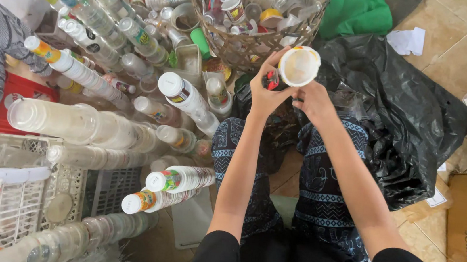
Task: The person removes labels and cleans plastic cups for recycling using a cutter.
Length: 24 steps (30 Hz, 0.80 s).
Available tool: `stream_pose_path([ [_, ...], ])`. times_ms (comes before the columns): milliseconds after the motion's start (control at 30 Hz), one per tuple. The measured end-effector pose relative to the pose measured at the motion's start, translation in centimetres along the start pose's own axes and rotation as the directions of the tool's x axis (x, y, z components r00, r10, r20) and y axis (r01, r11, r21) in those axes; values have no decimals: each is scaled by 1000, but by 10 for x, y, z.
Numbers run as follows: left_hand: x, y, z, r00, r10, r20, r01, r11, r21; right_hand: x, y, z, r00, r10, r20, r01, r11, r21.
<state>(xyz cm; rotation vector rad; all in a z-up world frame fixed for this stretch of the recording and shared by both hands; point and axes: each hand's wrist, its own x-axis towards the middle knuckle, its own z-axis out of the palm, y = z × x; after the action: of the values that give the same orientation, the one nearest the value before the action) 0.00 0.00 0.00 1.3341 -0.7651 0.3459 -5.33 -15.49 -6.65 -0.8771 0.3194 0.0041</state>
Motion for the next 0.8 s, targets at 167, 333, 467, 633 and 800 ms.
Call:
stream_pose_path([
  [167,1,-4,-8,999,50,15,-52,922,383,-32,-2,47,720,-693,-34,502,554,-664],
  [333,-14,-23,-5,996,42,81,-77,866,494,-36,8,68,545,-779,309,576,79,-814],
  [467,-17,-18,6,998,29,61,-60,799,598,-39,2,75,522,-789,323,552,25,-833],
  [633,-28,-50,20,996,-15,90,-65,570,819,-23,4,61,527,-817,233,570,137,-810],
  [800,-18,-17,27,998,-53,21,25,735,677,-1,3,38,567,-823,29,718,476,-507],
])
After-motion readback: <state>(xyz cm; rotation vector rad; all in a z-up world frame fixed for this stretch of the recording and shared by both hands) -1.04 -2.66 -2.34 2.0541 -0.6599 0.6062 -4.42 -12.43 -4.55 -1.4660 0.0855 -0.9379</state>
